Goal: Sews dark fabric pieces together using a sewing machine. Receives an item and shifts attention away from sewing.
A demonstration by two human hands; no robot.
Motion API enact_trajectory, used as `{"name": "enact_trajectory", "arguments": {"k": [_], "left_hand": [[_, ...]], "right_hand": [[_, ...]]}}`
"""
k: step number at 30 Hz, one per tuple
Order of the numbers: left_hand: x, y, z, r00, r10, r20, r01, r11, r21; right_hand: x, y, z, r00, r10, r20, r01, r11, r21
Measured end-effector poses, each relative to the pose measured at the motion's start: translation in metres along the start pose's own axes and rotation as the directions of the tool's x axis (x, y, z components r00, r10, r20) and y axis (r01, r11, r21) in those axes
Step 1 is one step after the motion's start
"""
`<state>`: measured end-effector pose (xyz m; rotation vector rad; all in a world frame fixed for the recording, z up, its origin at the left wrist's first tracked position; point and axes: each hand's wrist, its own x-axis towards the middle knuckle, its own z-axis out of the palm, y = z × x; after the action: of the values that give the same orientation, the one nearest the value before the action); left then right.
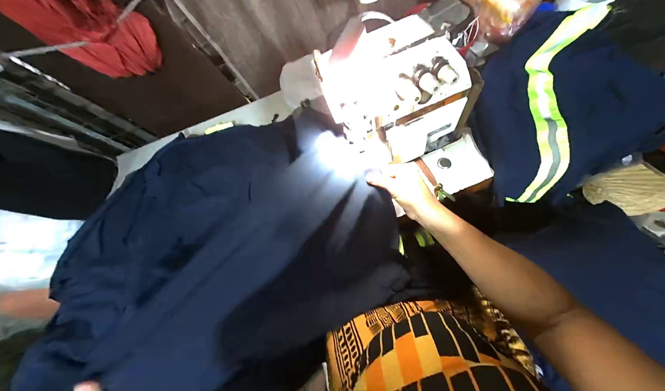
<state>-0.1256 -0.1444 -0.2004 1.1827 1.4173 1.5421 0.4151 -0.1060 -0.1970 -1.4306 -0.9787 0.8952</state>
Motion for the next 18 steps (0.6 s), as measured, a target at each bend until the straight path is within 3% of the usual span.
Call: {"name": "enact_trajectory", "arguments": {"k": [2, 4, 6, 8, 9, 12, 14, 18], "left_hand": [[0.012, 0.001, 0.014, 0.998, -0.042, 0.055, 0.051, 0.983, -0.176], [0.016, -0.012, 0.036, 0.977, -0.081, 0.198, 0.154, 0.908, -0.390], [0.014, -0.019, 0.048, 0.948, -0.076, 0.311, 0.206, 0.888, -0.411], [0.007, -0.017, 0.051, 0.955, -0.043, 0.293, 0.111, 0.969, -0.222], [0.005, -0.014, 0.053, 0.956, -0.032, 0.291, 0.036, 0.999, -0.010], [0.010, 0.001, 0.061, 0.923, -0.107, 0.370, -0.112, 0.845, 0.523], [0.013, 0.013, 0.064, 0.932, -0.138, 0.336, -0.112, 0.771, 0.627], [0.031, 0.023, 0.038, 0.970, -0.041, 0.238, -0.116, 0.786, 0.607]], "right_hand": [[-0.014, 0.013, -0.003, 0.998, -0.035, 0.054, 0.032, 0.998, 0.060], [-0.040, 0.040, -0.007, 0.989, -0.053, 0.139, 0.040, 0.995, 0.096], [-0.074, 0.069, -0.010, 0.985, -0.053, 0.166, 0.036, 0.994, 0.108], [-0.106, 0.084, -0.013, 0.993, -0.024, 0.114, 0.005, 0.987, 0.159], [-0.115, 0.086, -0.015, 0.997, -0.013, 0.078, -0.001, 0.984, 0.179], [-0.120, 0.081, -0.019, 0.998, -0.040, 0.044, 0.030, 0.979, 0.204], [-0.116, 0.079, -0.021, 0.996, -0.071, 0.058, 0.058, 0.979, 0.198], [-0.116, 0.081, -0.023, 0.996, -0.090, 0.021, 0.085, 0.984, 0.158]]}}
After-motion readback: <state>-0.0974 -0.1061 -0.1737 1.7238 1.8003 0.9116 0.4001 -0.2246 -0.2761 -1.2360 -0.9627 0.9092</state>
